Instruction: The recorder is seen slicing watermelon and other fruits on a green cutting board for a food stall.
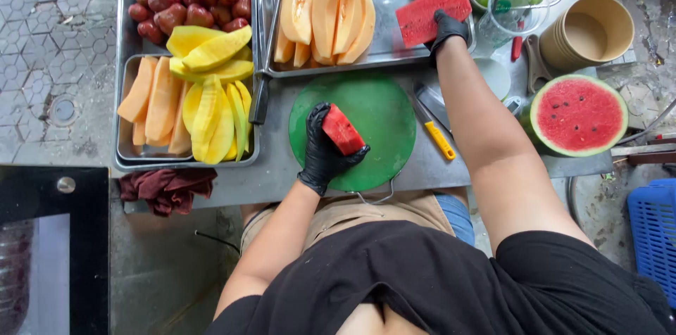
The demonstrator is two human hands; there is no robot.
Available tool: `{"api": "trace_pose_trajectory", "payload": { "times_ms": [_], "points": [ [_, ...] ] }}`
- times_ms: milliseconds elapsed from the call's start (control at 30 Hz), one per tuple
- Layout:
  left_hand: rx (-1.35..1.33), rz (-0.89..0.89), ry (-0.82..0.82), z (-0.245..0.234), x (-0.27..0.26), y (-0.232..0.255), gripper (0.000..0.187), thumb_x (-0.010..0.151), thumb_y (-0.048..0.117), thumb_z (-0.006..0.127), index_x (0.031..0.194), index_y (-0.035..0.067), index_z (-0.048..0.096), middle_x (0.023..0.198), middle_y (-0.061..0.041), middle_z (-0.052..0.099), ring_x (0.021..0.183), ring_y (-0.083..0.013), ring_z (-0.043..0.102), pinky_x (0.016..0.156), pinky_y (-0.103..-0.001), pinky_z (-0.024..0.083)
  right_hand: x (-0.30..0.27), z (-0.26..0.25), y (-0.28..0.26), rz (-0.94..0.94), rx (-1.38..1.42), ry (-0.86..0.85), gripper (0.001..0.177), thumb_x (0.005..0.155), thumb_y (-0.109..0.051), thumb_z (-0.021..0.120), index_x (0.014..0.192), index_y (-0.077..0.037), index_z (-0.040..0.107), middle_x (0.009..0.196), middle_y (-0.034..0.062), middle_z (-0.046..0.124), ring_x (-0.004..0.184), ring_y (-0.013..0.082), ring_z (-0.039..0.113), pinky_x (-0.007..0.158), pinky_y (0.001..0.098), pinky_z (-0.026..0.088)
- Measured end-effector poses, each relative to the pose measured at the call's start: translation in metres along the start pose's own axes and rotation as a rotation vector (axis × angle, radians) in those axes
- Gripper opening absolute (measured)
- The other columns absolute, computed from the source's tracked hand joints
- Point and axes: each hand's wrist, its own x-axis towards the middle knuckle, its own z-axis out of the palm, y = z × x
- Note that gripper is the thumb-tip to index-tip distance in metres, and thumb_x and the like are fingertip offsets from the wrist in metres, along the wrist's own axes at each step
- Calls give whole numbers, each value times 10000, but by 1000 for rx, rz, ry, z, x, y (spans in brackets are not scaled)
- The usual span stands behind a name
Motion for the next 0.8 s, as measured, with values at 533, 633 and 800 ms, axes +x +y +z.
{"api": "trace_pose_trajectory", "payload": {
  "times_ms": [533, 633, 800],
  "points": [
    [-87, -26, -189, -22, 12, -32, 1338, 413, 424, 1050, 1491, 82, 335, 1482, -172, 399, 1393, -374, 424, 1206, -484, 358, -264, -101, 97, -438, -548, -837, 729, 960, -153, 701, 1591, -63, 346, 1585, 108, 448, 1454, 187, 451, 1164, 380, 423],
    [-579, -263, -365, -26, 13, -76, 1304, 519, 354, 1018, 1589, 67, 329, 1665, -164, 315, 1535, -325, 333, 1267, -446, 304, -355, -63, 98, -391, -930, -936, 1146, 806, -180, 851, 1645, -73, 78, 1674, 165, 251, 1528, 290, 290, 1174, 433, 329],
    [-474, -370, -525, -19, 28, -81, 1146, 559, 327, 989, 1529, 50, 444, 1473, -141, 579, 1388, -261, 536, 1190, -388, 412, -339, -46, 168, -904, -934, -615, 1061, 835, -244, 863, 1600, -26, 162, 1544, 186, 429, 1434, 298, 470, 1187, 405, 386]
  ]
}}
